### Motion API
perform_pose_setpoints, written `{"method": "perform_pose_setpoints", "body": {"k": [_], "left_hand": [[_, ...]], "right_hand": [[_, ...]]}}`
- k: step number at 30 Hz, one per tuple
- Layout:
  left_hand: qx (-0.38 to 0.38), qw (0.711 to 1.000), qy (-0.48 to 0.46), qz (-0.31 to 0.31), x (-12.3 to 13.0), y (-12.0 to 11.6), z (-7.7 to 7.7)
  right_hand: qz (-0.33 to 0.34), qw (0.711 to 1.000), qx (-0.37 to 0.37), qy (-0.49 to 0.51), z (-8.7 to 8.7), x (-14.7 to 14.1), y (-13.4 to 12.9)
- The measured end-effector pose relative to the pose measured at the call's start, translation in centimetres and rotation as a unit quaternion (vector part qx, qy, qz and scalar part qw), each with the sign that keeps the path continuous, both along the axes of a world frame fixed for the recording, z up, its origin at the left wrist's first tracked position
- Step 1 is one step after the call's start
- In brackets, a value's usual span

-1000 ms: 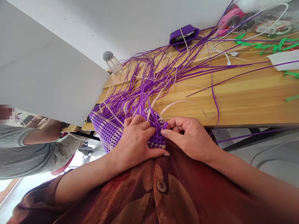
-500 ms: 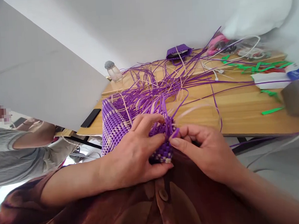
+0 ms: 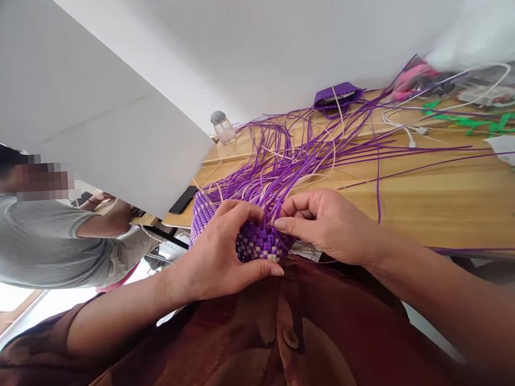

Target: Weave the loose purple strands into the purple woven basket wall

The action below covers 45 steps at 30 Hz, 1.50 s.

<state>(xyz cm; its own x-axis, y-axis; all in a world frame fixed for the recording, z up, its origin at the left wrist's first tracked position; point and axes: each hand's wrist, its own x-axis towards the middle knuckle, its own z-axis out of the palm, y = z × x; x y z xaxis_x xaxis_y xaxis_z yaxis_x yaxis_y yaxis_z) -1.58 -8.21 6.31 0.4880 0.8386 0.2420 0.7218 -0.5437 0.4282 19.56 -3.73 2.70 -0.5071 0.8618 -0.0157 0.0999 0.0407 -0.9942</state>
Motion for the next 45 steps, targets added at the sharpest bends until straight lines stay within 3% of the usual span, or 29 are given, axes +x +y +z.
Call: {"method": "perform_pose_setpoints", "body": {"k": [5, 10, 14, 19, 25, 38, 45], "left_hand": [[-0.017, 1.000, 0.002, 0.007, 0.1, 0.4, -0.6], [-0.056, 0.996, -0.069, -0.015, 0.4, 0.6, -0.6], [-0.108, 0.993, -0.047, -0.030, 0.4, 0.9, -0.5], [-0.213, 0.976, -0.042, 0.018, 0.6, 1.4, -0.6], [-0.291, 0.950, -0.087, 0.069, 1.0, 1.7, -0.8], [-0.339, 0.911, -0.206, 0.109, 0.5, 1.4, -2.0], [-0.308, 0.934, -0.149, 0.101, 0.7, 1.8, -1.8]], "right_hand": [[-0.009, 1.000, -0.026, 0.013, -0.7, 0.0, -0.2], [-0.021, 0.996, -0.050, 0.073, -1.4, -0.2, -0.4], [-0.020, 0.998, -0.031, 0.058, -2.1, -0.2, -0.6], [-0.047, 0.998, 0.026, 0.032, -2.9, -0.3, -0.9], [-0.044, 0.998, 0.029, 0.025, -3.3, -0.4, -0.9], [-0.047, 0.998, 0.004, 0.037, -3.0, -1.0, -0.7], [-0.026, 0.997, -0.070, 0.031, -2.9, -1.7, -1.3]]}}
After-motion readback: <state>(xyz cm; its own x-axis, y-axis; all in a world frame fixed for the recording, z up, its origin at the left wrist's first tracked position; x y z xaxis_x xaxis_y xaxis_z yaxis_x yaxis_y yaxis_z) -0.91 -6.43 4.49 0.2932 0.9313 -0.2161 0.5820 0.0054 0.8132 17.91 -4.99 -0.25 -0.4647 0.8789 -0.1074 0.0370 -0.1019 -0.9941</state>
